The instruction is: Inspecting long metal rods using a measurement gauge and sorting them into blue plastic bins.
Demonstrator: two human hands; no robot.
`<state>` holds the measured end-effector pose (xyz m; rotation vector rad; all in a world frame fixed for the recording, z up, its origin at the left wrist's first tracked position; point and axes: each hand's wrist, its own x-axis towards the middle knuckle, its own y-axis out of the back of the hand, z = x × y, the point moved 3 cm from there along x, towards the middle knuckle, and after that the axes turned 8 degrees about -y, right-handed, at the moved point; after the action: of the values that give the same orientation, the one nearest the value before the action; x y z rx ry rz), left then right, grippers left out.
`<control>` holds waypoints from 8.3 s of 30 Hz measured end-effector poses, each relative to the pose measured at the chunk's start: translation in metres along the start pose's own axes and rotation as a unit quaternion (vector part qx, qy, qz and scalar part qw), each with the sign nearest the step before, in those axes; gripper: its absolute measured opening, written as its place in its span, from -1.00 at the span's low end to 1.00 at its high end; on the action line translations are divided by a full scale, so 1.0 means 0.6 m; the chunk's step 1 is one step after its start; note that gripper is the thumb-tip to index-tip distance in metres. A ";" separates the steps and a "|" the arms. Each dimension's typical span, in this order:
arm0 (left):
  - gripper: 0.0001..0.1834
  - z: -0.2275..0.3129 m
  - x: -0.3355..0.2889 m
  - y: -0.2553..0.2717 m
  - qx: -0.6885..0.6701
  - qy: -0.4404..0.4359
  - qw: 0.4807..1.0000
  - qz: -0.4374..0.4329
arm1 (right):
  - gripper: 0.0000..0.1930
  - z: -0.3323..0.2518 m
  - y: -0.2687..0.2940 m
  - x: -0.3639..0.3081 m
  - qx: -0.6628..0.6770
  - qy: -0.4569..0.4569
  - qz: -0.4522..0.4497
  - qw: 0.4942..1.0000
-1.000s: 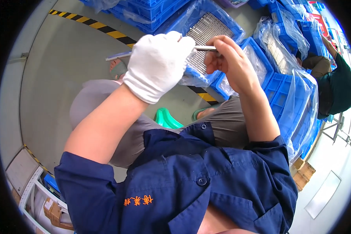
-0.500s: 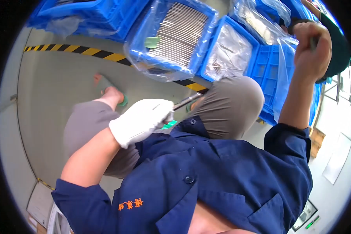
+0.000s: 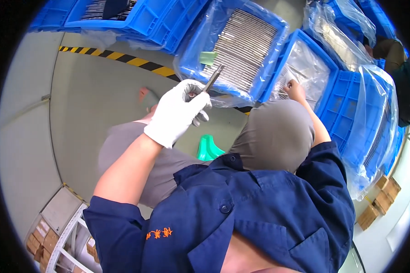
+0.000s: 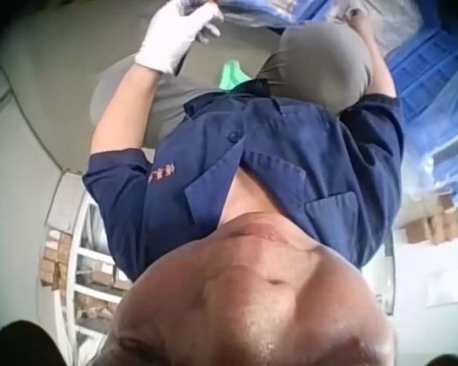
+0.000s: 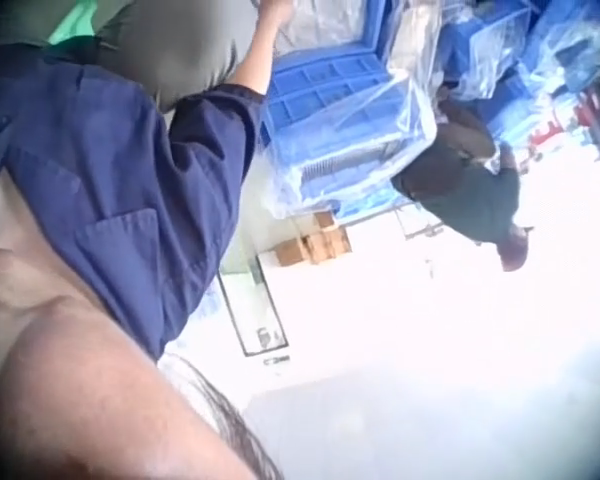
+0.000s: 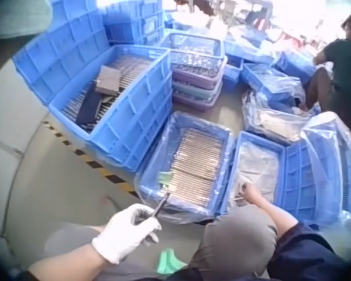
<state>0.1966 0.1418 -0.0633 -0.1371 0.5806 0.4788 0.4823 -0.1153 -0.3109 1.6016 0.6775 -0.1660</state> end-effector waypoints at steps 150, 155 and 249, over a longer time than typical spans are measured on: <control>-0.65 -0.073 -0.252 0.058 -0.412 -0.177 0.894 -0.018 | -0.58 -0.538 0.276 -0.587 0.245 0.644 0.146 0.709; -0.68 -0.053 -0.270 0.056 -0.519 -0.211 0.813 -0.157 | -0.65 -0.469 0.172 -0.463 0.051 0.559 0.108 0.820; -0.67 -0.052 -0.238 0.100 -0.316 -0.271 0.907 0.064 | -0.69 -0.503 0.270 -0.497 0.168 0.523 0.233 0.802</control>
<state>0.0486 0.1305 -0.0093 -0.5682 -0.1346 0.7884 0.2383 0.0740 0.0221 2.1121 1.0799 1.1081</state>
